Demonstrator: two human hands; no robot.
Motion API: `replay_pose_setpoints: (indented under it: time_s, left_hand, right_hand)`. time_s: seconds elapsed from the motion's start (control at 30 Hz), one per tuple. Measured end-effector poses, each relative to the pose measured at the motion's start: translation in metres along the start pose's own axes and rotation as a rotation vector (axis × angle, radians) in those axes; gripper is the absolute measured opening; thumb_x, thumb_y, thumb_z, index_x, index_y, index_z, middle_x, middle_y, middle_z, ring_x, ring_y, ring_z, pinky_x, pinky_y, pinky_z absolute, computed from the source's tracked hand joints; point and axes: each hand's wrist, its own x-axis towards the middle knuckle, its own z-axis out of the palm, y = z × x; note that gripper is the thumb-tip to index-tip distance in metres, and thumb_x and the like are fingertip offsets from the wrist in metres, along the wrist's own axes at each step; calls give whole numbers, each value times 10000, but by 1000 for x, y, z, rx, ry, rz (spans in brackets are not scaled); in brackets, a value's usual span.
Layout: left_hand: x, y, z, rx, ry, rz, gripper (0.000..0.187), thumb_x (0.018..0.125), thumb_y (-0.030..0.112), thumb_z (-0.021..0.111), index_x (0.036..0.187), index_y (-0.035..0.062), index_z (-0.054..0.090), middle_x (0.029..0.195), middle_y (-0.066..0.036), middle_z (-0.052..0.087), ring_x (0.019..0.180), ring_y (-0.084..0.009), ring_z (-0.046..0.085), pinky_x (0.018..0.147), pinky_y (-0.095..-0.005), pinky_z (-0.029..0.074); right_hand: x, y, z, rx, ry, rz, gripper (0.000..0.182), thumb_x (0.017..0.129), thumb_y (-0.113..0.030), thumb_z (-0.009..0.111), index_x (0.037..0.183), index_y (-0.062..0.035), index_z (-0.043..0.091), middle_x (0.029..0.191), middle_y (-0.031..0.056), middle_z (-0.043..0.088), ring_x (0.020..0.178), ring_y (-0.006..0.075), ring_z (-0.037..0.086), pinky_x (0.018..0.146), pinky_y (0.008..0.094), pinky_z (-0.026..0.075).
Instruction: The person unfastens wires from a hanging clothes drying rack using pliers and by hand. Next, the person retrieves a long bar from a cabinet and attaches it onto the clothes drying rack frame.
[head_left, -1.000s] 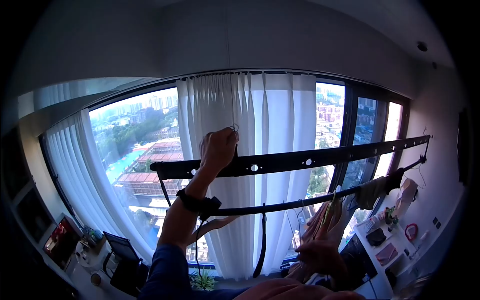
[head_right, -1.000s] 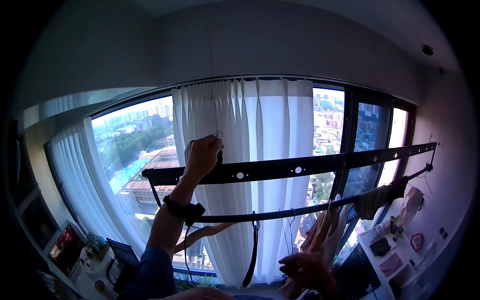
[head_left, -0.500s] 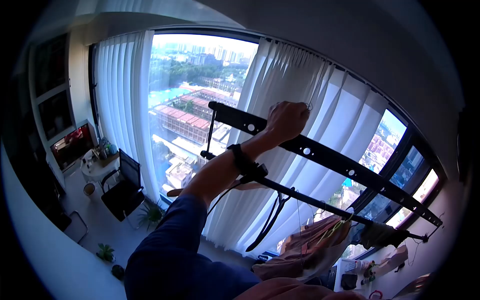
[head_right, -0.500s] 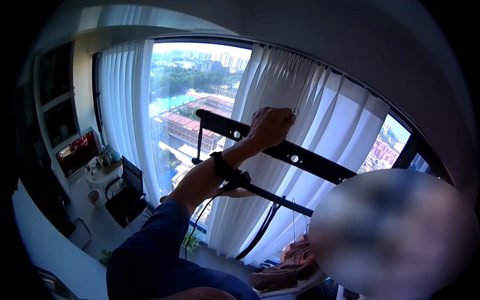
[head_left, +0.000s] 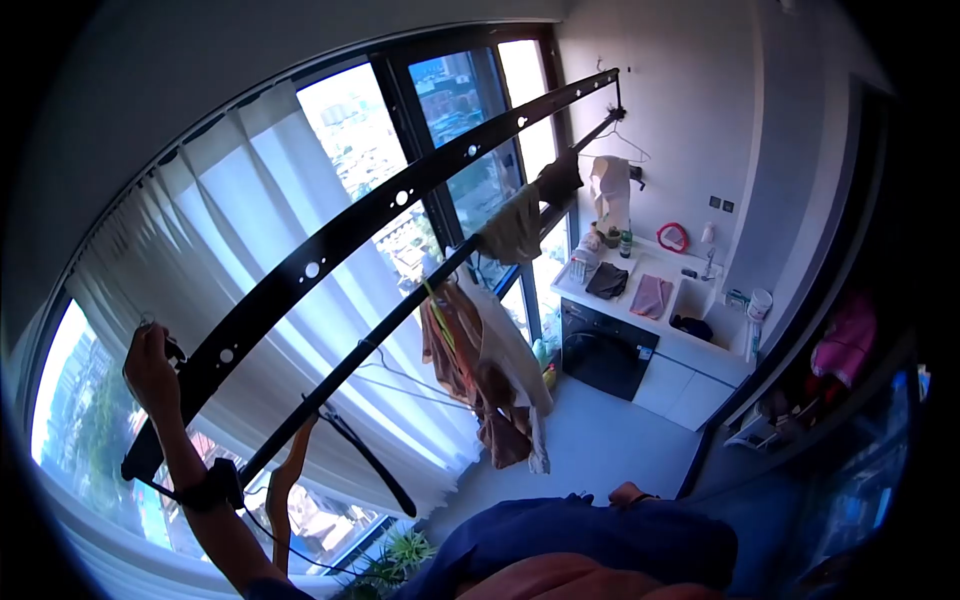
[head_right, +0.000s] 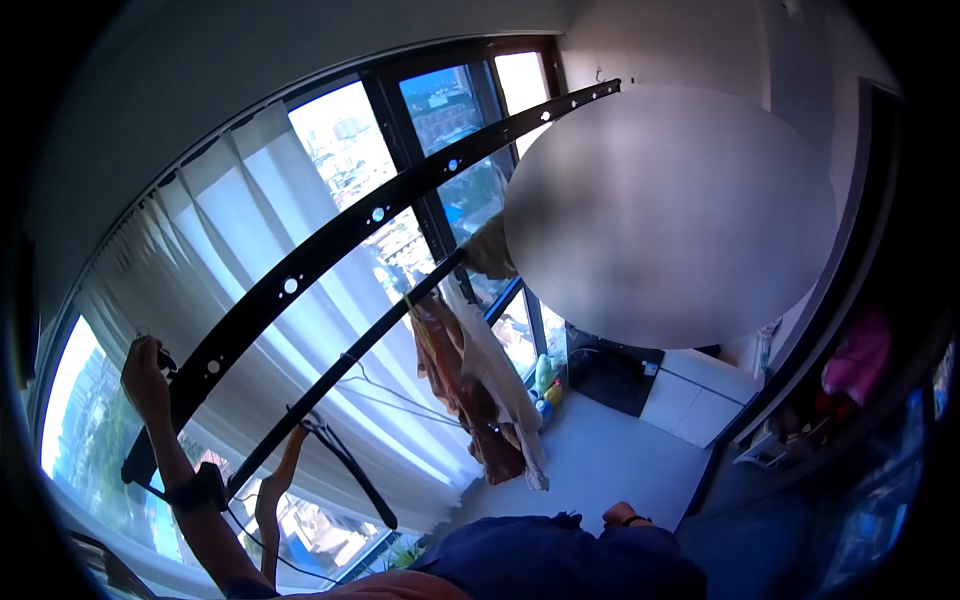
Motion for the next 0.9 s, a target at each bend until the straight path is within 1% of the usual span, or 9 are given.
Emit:
replay_pose_setpoints:
  time_s: [0.07, 0.13, 0.2, 0.3, 0.53, 0.67, 0.7, 0.77, 0.9]
  left_hand:
    - [1, -5, 0, -6, -7, -13, 243, 943, 192, 537, 897, -4, 673, 725, -72, 658, 638, -135, 607, 602, -293, 463]
    - [1, -9, 1, -53, -54, -52, 248, 944, 193, 539, 882, -11, 665, 711, -65, 648, 636, -129, 604, 593, -286, 456]
    - [2, -6, 0, -46, -51, -54, 251, 942, 198, 543, 876, -12, 664, 705, -62, 646, 644, -126, 610, 597, -279, 465]
    - [5, -10, -2, -35, -77, -35, 253, 939, 203, 547, 877, -10, 667, 709, -60, 648, 657, -122, 620, 603, -271, 477]
    - [8, -14, 0, 92, -41, -78, 276, 929, 255, 540, 910, 32, 703, 789, -79, 697, 733, -198, 670, 671, -321, 510]
    - [6, -14, 1, 190, -4, -41, 293, 920, 297, 545, 946, 60, 715, 832, -86, 708, 785, -204, 683, 731, -327, 504]
    - [4, -10, 0, 205, 14, -63, 293, 920, 297, 545, 946, 60, 715, 832, -86, 708, 785, -204, 683, 731, -327, 504]
    - [4, -4, 3, 254, -1, -104, 304, 916, 318, 543, 966, 76, 720, 861, -89, 715, 809, -223, 686, 755, -343, 505]
    - [5, -16, 6, 279, -1, -58, 312, 906, 342, 543, 987, 102, 724, 897, -90, 719, 839, -268, 686, 778, -366, 509]
  right_hand:
    - [16, -3, 12, 154, 50, 63, 188, 800, -251, 671, 929, -121, 708, 874, 109, 692, 757, 289, 681, 677, 377, 536]
    - [20, -15, 10, 227, 100, -131, 228, 817, -333, 640, 942, -155, 708, 888, 88, 698, 782, 307, 683, 683, 383, 536]
    - [14, -35, -6, -400, 100, -298, 300, 825, -415, 599, 960, -168, 705, 881, 83, 702, 797, 320, 683, 686, 405, 540]
    - [4, -51, -23, -466, 141, -340, 247, 776, -342, 632, 921, -152, 696, 826, 111, 688, 785, 327, 671, 699, 449, 539]
    - [-21, -41, -42, -421, 125, -228, 273, 782, -356, 649, 885, -111, 708, 853, 122, 699, 814, 330, 675, 735, 447, 534]
    - [-29, -33, -38, -532, 9, -184, 289, 810, -384, 616, 981, -162, 687, 894, 93, 702, 854, 307, 677, 708, 431, 532]
    - [-18, -15, -28, -183, -28, -78, 300, 818, -398, 603, 1020, -188, 673, 894, 75, 696, 866, 290, 678, 701, 427, 527]
    - [-34, -18, -40, -535, 9, -228, 303, 823, -383, 602, 1022, -165, 671, 875, 81, 689, 862, 293, 676, 710, 433, 526]
    - [-42, -7, -30, 33, 86, -148, 236, 801, -314, 616, 909, -119, 693, 780, 88, 678, 790, 294, 681, 678, 423, 535]
